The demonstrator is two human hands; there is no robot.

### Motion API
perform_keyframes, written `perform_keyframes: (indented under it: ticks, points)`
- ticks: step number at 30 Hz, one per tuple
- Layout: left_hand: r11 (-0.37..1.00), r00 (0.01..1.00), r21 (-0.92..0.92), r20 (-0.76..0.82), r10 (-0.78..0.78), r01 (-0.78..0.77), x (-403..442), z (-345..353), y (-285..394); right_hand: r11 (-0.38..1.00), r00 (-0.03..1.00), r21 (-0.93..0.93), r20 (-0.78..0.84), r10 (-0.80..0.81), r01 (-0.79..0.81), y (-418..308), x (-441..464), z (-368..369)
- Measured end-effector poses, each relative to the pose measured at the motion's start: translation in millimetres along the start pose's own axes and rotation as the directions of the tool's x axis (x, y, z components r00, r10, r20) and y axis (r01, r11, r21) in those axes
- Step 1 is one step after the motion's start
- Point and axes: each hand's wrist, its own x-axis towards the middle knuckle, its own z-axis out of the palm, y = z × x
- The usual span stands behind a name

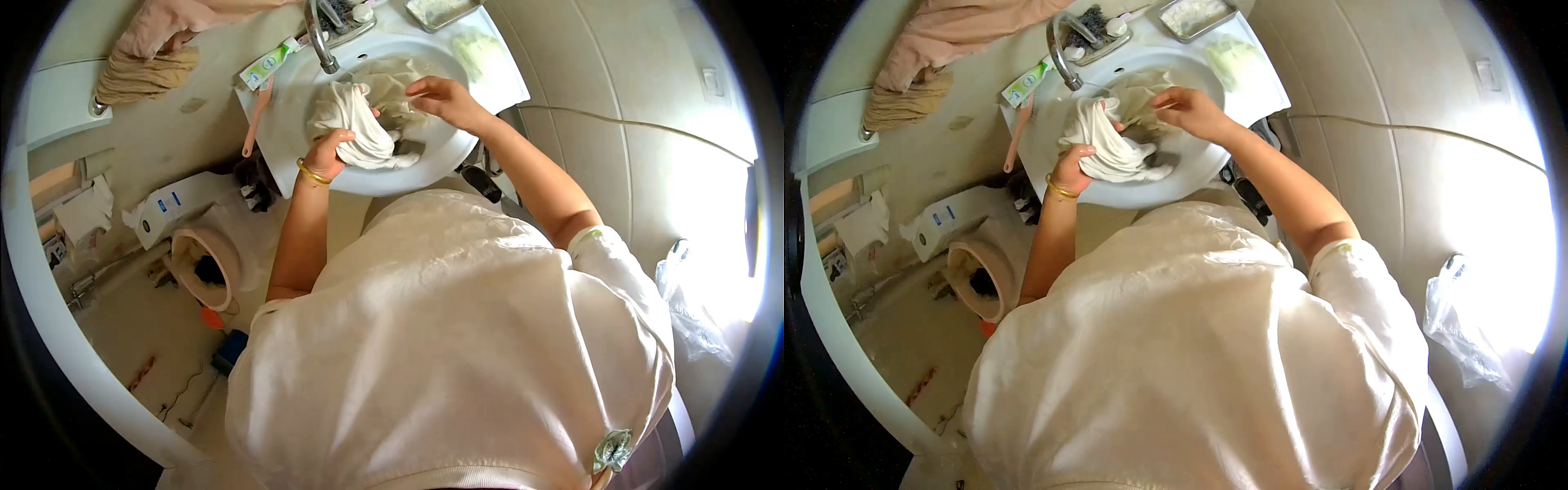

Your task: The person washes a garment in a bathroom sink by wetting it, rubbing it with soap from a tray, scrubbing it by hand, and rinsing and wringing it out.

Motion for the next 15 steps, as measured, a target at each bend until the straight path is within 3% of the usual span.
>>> perform_keyframes:
  ticks: [2, 5, 8, 9, 10, 11, 12, 14, 15]
  points:
    - [0.996, 0.999, 0.081, -0.049, -0.021, 0.025, 0, 9, 2, 0.987, 0.996, 0.153, 0.063, -0.056, 0.046, -5, 10, 20]
    - [0.961, 0.994, 0.272, -0.105, -0.027, 0.055, -1, 6, -1, 0.894, 0.978, 0.396, 0.086, 0.191, -0.21, -25, 10, 46]
    - [0.941, 0.985, 0.307, -0.138, -0.103, 0.142, 0, 10, 3, 0.942, 0.996, 0.335, 0.094, -0.003, -0.028, -4, 22, 53]
    - [0.935, 0.979, 0.318, -0.173, -0.104, 0.156, 2, 13, 3, 0.962, 0.997, 0.273, 0.072, -0.002, -0.018, 0, 24, 53]
    - [0.93, 0.973, 0.327, -0.207, -0.105, 0.17, 2, 15, 2, 0.935, 0.998, 0.35, 0.056, 0.039, -0.056, 6, 23, 51]
    - [0.803, 0.99, 0.595, -0.132, 0.044, 0.044, -1, 8, 1, 0.901, 0.996, 0.423, 0.043, 0.082, -0.093, -6, 15, 50]
    - [0.593, 0.986, 0.8, -0.018, 0.166, -0.086, -7, -1, 1, 0.861, 0.991, 0.493, 0.034, 0.127, -0.127, -13, 9, 49]
    - [0.674, 0.966, 0.734, -0.104, 0.237, -0.086, -11, -7, 1, 0.767, 0.982, 0.614, 0.085, 0.17, -0.186, -8, 5, 41]
    - [0.915, 0.942, 0.404, -0.306, 0.136, -0.001, -10, -7, 4, 0.713, 0.976, 0.667, 0.115, 0.187, -0.215, -7, 3, 36]
